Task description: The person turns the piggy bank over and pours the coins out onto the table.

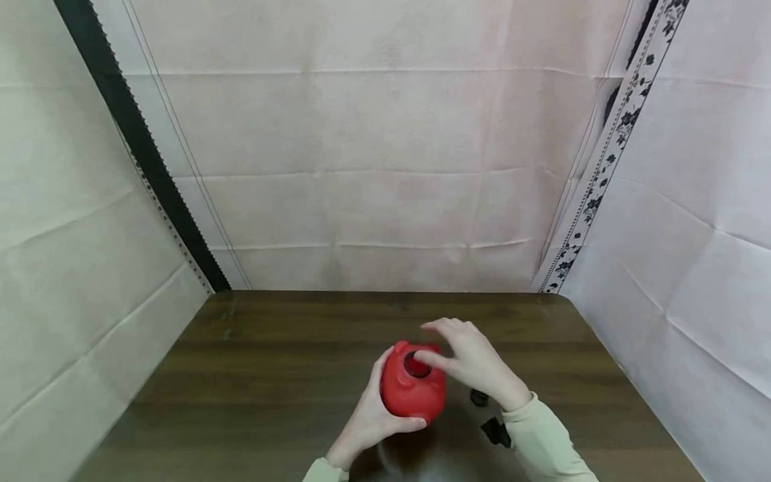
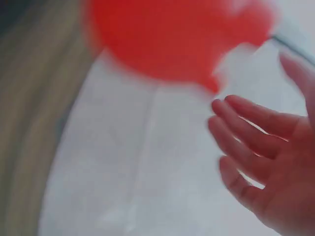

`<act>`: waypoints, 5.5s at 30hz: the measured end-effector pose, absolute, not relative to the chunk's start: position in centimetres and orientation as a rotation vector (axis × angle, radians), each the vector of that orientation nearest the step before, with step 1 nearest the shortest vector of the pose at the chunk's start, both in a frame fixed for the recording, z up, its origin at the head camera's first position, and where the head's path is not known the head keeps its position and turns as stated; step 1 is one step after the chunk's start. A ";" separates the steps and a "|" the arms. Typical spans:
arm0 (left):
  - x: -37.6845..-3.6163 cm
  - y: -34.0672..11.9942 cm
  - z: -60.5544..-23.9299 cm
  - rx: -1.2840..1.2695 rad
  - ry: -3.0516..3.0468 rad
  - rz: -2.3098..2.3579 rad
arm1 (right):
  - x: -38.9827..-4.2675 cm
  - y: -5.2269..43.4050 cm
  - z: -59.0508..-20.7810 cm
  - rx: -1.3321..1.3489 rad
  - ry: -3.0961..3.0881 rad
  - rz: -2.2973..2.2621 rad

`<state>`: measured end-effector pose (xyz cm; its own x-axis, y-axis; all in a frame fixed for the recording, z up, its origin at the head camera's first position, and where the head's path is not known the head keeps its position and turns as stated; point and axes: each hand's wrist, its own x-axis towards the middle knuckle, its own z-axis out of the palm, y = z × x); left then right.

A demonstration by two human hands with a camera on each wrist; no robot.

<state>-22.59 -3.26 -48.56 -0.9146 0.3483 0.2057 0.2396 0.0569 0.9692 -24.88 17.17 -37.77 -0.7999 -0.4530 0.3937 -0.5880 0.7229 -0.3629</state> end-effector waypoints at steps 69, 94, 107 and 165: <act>-23.9 -7.1 -47.5 0.381 1.920 2.247 | -23.5 14.4 -44.3 0.512 -2.519 1.949; -24.2 -6.5 -48.7 0.239 2.138 2.201 | -23.9 12.8 -47.8 0.236 -2.382 1.819; -26.6 -5.8 -51.6 0.227 2.034 2.285 | -26.1 13.3 -49.0 0.266 -2.394 1.852; -24.8 -6.5 -36.8 0.868 2.256 2.207 | -25.0 15.2 -36.8 0.892 -2.039 1.551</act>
<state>-24.77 -6.47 -36.80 -0.8514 0.2756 0.4463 0.4522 -0.0456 0.8908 -25.00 15.23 -36.84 -0.7028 -0.2345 0.6716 -0.7098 0.1693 -0.6837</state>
